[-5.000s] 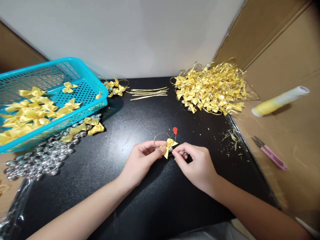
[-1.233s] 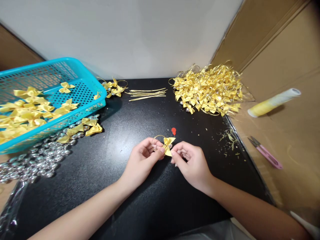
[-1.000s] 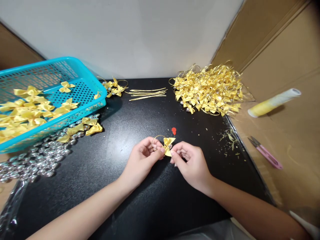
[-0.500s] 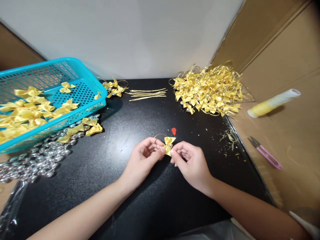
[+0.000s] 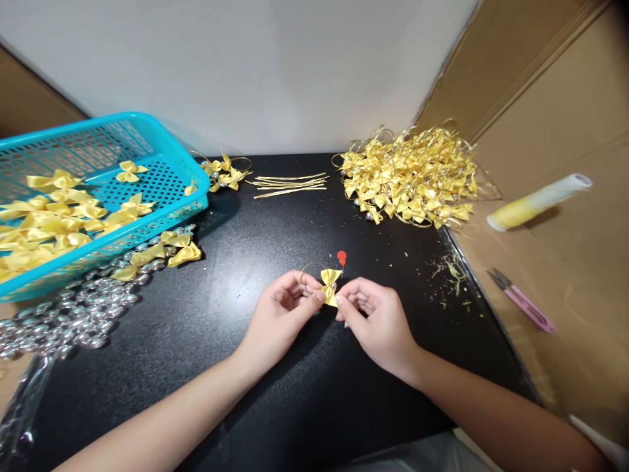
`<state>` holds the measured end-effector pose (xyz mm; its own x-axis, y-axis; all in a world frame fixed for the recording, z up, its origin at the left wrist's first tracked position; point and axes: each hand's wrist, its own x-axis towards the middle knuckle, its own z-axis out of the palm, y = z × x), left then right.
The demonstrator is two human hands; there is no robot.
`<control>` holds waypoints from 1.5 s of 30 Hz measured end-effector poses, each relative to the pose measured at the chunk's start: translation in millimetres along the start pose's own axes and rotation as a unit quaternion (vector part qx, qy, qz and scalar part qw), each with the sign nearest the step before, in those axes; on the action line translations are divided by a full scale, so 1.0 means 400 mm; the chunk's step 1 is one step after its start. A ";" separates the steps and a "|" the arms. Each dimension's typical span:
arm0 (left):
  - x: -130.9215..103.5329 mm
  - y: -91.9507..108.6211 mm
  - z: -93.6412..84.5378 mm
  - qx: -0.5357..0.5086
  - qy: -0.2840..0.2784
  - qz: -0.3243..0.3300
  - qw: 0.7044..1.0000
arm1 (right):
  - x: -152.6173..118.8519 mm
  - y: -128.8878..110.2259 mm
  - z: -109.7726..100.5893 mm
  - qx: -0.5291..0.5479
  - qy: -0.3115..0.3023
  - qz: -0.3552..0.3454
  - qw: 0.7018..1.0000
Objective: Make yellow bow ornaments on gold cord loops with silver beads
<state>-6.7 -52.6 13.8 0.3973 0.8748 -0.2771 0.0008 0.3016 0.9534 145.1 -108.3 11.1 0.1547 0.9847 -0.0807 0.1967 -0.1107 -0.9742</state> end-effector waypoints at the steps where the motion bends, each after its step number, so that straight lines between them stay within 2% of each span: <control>1: 0.000 0.000 0.000 0.002 0.002 0.002 1.000 | -0.001 0.000 0.000 -0.001 0.000 0.000 1.000; 37: 0.000 0.001 0.001 0.021 0.008 0.048 0.999 | -0.006 0.006 0.005 0.007 0.001 0.002 1.000; 41: 0.001 0.003 0.002 0.032 0.013 0.048 0.998 | -0.007 0.002 0.006 0.016 0.000 0.011 1.000; 45: -0.001 0.002 0.003 0.042 0.019 0.046 0.998 | -0.010 -0.002 0.010 0.070 -0.007 0.050 0.996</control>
<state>-5.7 -53.3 14.8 0.3638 0.9115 -0.1917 0.0433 0.1891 0.9810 140.3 -111.5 11.5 0.1522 0.9717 -0.1804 0.0449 -0.1891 -0.9809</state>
